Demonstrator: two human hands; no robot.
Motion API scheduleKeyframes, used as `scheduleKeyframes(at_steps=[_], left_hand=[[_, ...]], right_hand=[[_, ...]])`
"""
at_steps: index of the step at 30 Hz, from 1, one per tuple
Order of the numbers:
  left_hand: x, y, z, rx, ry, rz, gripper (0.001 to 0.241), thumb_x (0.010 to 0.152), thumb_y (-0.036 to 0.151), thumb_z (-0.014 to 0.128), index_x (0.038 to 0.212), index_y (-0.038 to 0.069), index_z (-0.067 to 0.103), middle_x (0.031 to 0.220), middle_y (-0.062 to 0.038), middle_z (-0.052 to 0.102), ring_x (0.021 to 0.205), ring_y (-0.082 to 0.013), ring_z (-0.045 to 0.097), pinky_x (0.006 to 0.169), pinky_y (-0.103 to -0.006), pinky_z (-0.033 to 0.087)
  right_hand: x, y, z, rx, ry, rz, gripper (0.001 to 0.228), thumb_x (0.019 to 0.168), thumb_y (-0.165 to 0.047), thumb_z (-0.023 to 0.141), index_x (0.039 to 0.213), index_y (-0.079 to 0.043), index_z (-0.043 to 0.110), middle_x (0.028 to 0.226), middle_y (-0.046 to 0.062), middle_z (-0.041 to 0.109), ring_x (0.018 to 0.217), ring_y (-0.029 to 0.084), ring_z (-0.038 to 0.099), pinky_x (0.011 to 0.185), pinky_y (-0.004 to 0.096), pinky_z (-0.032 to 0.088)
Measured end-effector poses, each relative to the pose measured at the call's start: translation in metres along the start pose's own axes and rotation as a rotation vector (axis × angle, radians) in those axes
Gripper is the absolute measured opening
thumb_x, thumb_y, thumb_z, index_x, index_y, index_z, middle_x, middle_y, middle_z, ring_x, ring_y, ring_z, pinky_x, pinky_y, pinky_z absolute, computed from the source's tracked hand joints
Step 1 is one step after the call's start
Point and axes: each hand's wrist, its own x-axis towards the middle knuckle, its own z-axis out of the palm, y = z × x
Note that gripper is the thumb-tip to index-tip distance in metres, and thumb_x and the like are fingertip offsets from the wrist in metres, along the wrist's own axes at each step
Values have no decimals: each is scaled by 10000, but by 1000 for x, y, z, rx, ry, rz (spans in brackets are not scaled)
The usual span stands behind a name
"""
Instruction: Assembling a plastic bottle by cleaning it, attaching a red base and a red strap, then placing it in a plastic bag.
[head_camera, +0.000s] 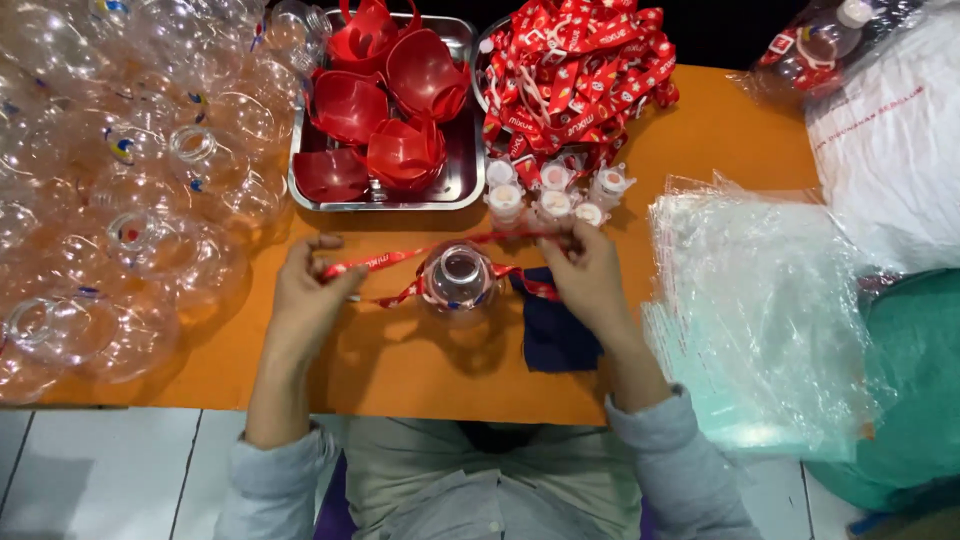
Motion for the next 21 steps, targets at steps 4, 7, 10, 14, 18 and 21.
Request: scheduleKeyframes(at_steps=[4, 7, 10, 14, 18, 21], left_hand=[[-32, 4, -2, 106, -97, -119, 511, 785, -30, 778, 1266, 5, 609, 776, -28, 524, 677, -98, 536, 631, -212, 467], [-46, -6, -1, 91, -49, -149, 383, 843, -57, 702, 1217, 26, 687, 779, -83, 609, 721, -128, 585, 674, -221, 491], [-51, -38, -7, 71, 38, -154, 333, 853, -72, 652, 1168, 19, 714, 717, -91, 599, 668, -138, 570, 638, -234, 498], [-70, -41, 2, -26, 69, -139, 497, 728, -139, 629, 1195, 13, 707, 707, -77, 578, 642, -101, 534, 611, -210, 493], [-78, -50, 18, -170, 67, -79, 582, 749, -228, 600, 1291, -16, 599, 1034, -110, 557, 887, -136, 617, 830, -273, 568], [-84, -42, 28, -255, 15, 9, 634, 773, -248, 582, 1374, -54, 522, 1203, -199, 546, 1008, -207, 646, 892, -339, 577]], right_hand=[[-28, 16, 1, -11, -18, 193, 202, 954, -99, 719, 1131, -3, 703, 881, 140, 683, 816, 191, 682, 775, 332, 587], [-47, 22, 2, 109, -22, 231, 238, 951, -25, 678, 1179, 40, 659, 874, 137, 651, 743, 171, 669, 721, 326, 583], [-63, 17, 5, 207, 11, 213, 255, 942, 24, 654, 1194, 64, 636, 851, 127, 654, 679, 143, 666, 679, 290, 581], [-86, 8, 12, 379, 74, 257, 280, 951, 7, 660, 1216, 67, 593, 869, 111, 637, 728, 144, 677, 726, 280, 610], [-98, 2, 22, 532, 77, 330, 320, 963, 18, 631, 1263, 63, 528, 899, 104, 605, 705, 137, 664, 698, 292, 639], [-101, 9, 21, 697, 91, 353, 354, 961, 37, 616, 1298, 30, 507, 894, 96, 588, 687, 141, 648, 649, 308, 644]])
